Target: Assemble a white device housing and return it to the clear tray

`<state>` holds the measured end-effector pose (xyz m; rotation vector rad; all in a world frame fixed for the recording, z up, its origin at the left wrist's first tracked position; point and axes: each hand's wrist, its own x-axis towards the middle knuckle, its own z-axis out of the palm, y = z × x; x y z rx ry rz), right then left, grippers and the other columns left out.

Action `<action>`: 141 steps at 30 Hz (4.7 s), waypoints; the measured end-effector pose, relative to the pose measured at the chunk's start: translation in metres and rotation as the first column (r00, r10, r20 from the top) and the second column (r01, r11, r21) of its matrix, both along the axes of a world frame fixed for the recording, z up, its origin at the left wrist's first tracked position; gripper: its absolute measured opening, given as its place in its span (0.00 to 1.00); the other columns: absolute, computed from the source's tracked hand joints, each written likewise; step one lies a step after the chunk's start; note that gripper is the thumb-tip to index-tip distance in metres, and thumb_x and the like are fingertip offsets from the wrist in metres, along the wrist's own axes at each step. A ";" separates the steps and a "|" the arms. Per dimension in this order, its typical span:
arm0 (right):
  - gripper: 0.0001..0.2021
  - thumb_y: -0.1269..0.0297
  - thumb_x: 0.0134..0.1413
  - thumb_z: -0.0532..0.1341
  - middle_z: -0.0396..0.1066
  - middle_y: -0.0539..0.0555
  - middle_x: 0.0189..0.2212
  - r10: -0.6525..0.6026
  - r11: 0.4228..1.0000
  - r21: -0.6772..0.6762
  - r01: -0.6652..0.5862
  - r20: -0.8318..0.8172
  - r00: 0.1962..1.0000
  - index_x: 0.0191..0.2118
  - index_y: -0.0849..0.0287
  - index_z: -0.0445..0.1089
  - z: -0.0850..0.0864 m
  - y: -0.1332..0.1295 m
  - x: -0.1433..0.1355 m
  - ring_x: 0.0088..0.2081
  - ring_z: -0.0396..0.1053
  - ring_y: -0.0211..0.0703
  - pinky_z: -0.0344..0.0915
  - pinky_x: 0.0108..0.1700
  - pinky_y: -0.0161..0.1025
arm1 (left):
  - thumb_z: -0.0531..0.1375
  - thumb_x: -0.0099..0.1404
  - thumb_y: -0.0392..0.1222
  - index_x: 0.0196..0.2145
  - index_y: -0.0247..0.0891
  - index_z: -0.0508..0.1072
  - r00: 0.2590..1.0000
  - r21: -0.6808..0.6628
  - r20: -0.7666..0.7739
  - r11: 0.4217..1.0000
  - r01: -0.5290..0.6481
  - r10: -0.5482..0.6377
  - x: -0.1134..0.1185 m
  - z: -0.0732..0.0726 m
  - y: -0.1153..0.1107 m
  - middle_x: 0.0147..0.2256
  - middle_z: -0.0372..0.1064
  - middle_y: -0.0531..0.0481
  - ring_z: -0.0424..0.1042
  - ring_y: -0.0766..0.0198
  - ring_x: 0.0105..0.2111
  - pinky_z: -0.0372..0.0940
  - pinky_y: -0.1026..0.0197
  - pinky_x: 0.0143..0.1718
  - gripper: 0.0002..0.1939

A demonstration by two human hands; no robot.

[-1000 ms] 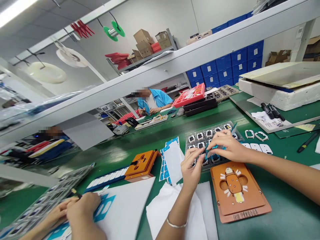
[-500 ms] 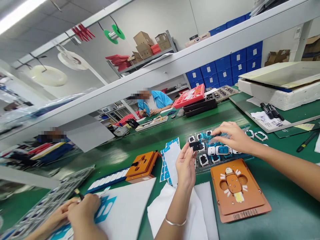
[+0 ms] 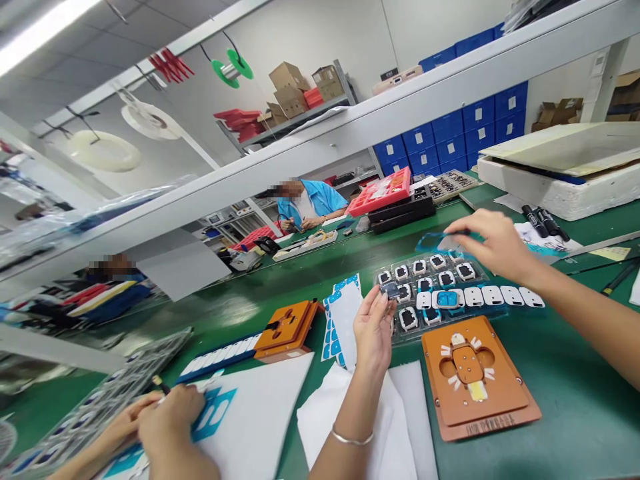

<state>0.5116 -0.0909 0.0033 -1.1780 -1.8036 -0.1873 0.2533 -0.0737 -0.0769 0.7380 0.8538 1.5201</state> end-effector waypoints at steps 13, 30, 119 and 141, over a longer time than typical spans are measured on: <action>0.11 0.59 0.58 0.65 0.73 0.59 0.25 -0.242 0.917 -0.286 0.279 0.158 0.957 0.27 0.58 0.74 -0.023 0.024 0.043 0.44 0.69 0.61 0.51 0.55 0.71 | 0.79 0.37 0.44 0.36 0.38 0.77 0.992 0.046 -0.116 0.997 0.058 -0.052 0.004 0.000 -0.004 0.35 0.76 0.52 0.75 0.68 0.36 0.70 0.64 0.42 0.27; 0.08 0.63 0.64 0.65 0.70 0.48 0.29 0.220 0.445 -0.562 -0.697 -0.686 0.693 0.38 0.64 0.71 -0.058 0.015 -0.048 0.29 0.70 0.35 0.71 0.33 0.35 | 0.74 0.49 0.54 0.34 0.38 0.75 0.843 0.254 -0.521 0.919 0.301 -0.133 0.013 -0.018 -0.014 0.33 0.73 0.47 0.73 0.60 0.35 0.68 0.60 0.40 0.22; 0.06 0.77 0.60 0.62 0.77 0.61 0.44 0.462 0.869 0.083 -0.488 0.219 0.859 0.42 0.66 0.75 0.002 -0.074 -0.058 0.47 0.74 0.45 0.75 0.50 0.44 | 0.75 0.52 0.36 0.44 0.56 0.80 0.804 0.493 -0.004 0.699 0.519 -0.595 0.012 0.012 -0.049 0.48 0.78 0.55 0.75 0.67 0.51 0.70 0.70 0.47 0.23; 0.08 0.76 0.63 0.60 0.77 0.61 0.45 0.468 0.867 0.052 -0.495 0.254 0.847 0.44 0.63 0.74 0.004 -0.076 -0.056 0.46 0.75 0.47 0.77 0.48 0.47 | 0.76 0.51 0.38 0.43 0.56 0.81 0.822 0.485 -0.033 0.710 0.511 -0.569 0.012 0.009 -0.048 0.49 0.77 0.55 0.74 0.64 0.52 0.71 0.68 0.47 0.23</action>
